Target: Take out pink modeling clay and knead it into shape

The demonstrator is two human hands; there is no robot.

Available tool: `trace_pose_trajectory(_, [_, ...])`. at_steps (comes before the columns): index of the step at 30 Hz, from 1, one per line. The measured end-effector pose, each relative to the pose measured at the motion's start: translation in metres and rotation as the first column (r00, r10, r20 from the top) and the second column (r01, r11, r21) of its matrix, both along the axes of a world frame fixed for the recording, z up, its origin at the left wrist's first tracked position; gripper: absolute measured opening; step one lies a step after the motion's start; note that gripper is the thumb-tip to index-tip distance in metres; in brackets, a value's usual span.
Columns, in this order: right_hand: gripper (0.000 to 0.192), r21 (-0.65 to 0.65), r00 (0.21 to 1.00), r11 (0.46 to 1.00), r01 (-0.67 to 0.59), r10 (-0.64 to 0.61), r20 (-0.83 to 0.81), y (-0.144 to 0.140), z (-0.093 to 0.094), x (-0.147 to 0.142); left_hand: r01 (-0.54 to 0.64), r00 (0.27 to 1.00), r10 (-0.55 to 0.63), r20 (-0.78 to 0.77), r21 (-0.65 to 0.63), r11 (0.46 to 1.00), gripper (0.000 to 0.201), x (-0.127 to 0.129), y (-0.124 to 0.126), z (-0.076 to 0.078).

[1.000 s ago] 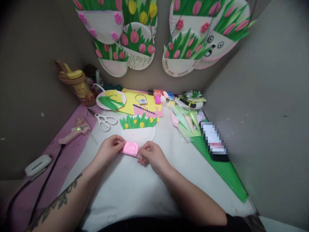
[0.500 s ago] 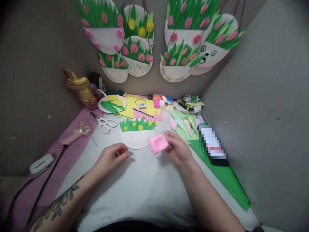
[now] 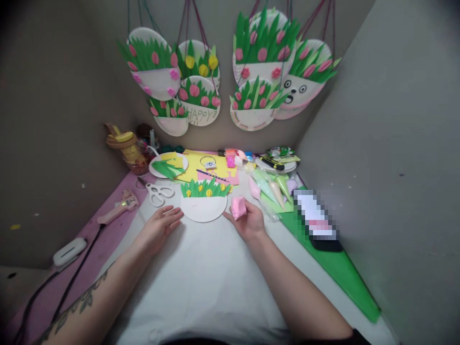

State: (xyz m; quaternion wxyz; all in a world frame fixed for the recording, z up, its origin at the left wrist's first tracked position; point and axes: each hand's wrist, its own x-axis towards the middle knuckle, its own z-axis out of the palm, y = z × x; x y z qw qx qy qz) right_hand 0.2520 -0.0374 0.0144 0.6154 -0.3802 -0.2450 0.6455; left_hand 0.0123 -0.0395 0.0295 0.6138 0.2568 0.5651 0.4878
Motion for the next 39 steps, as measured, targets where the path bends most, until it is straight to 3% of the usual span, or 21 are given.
trace_pose_trajectory(9, [0.032, 0.121, 0.972, 0.983, 0.136, -0.156, 0.174, 0.033, -0.013, -0.008, 0.054, 0.999, -0.054, -0.008, 0.027, 0.998, 0.036, 0.008, 0.024, -0.006])
trace_pose_trajectory(12, [0.033, 0.167, 0.949, 0.975, 0.145, -0.185, 0.254, 0.028, -0.012, -0.005, 0.045, 0.995, -0.04, -0.093, 0.048, 0.998, 0.035, 0.007, 0.016, 0.0])
trace_pose_trajectory(14, [0.031, 0.191, 0.931, 0.973, 0.133, -0.189, 0.311, 0.013, -0.007, -0.005, 0.092, 0.976, -0.06, -0.21, 0.144, 0.985, 0.037, 0.009, 0.002, 0.01])
trace_pose_trajectory(15, [0.029, 0.199, 0.92, 0.974, 0.113, -0.178, 0.35, 0.003, -0.003, -0.006, 0.229, 0.906, -0.095, -0.412, 0.29, 0.929, 0.037, 0.012, -0.006, 0.016])
trace_pose_trajectory(16, [0.027, 0.205, 0.905, 0.975, 0.089, -0.165, 0.392, -0.007, 0.001, -0.009, 0.409, 0.793, -0.107, -0.6, 0.394, 0.823, 0.042, 0.017, -0.013, 0.022])
trace_pose_trajectory(18, [0.023, 0.213, 0.846, 0.977, 0.005, -0.117, 0.519, -0.025, 0.01, -0.017, 0.717, 0.534, -0.087, -0.841, 0.396, 0.574, 0.059, 0.029, -0.023, 0.029])
trace_pose_trajectory(19, [0.024, 0.209, 0.821, 0.977, -0.043, -0.084, 0.564, -0.031, 0.013, -0.021, 0.786, 0.434, -0.054, -0.899, 0.348, 0.511, 0.067, 0.036, -0.024, 0.03])
trace_pose_trajectory(20, [0.024, 0.203, 0.797, 0.975, -0.095, -0.048, 0.601, -0.036, 0.016, -0.025, 0.823, 0.355, -0.035, -0.934, 0.294, 0.485, 0.068, 0.042, -0.023, 0.029])
trace_pose_trajectory(22, [0.025, 0.219, 0.782, 0.963, -0.159, -0.013, 0.623, -0.04, 0.018, -0.029, 0.839, 0.273, -0.061, -0.96, 0.207, 0.503, 0.063, 0.049, -0.016, 0.022])
trace_pose_trajectory(24, [0.025, 0.258, 0.838, 0.954, -0.151, -0.015, 0.546, -0.037, 0.016, -0.027, 0.81, 0.316, -0.119, -0.941, 0.202, 0.551, 0.06, 0.049, -0.007, 0.011])
trace_pose_trajectory(27, [0.033, 0.217, 0.982, 0.972, -0.093, 0.054, 0.182, -0.027, 0.014, -0.014, 0.74, 0.476, -0.185, -0.86, 0.278, 0.613, 0.061, 0.04, 0.003, -0.003])
trace_pose_trajectory(29, [0.04, 0.155, 0.995, 0.985, -0.069, 0.08, -0.062, -0.023, 0.015, -0.005, 0.706, 0.531, -0.19, -0.826, 0.307, 0.639, 0.063, 0.034, 0.006, -0.009])
trace_pose_trajectory(31, [0.044, 0.13, 0.986, 0.991, -0.041, 0.061, -0.157, -0.022, 0.017, 0.001, 0.691, 0.537, -0.169, -0.827, 0.315, 0.651, 0.064, 0.032, 0.006, -0.011])
trace_pose_trajectory(35, [0.05, 0.189, 0.985, 0.976, -0.111, 0.133, -0.108, -0.024, 0.021, 0.002, 0.728, 0.474, -0.117, -0.873, 0.313, 0.61, 0.062, 0.032, 0.005, -0.012])
trace_pose_trajectory(37, [0.045, 0.242, 0.982, 0.952, -0.187, 0.191, 0.006, -0.028, 0.02, -0.002, 0.763, 0.424, -0.058, -0.904, 0.322, 0.561, 0.06, 0.032, 0.004, -0.013])
trace_pose_trajectory(39, [0.027, 0.228, 0.959, 0.946, -0.231, 0.182, 0.219, -0.033, 0.017, -0.007, 0.794, 0.378, 0.009, -0.926, 0.329, 0.511, 0.06, 0.033, 0.004, -0.014])
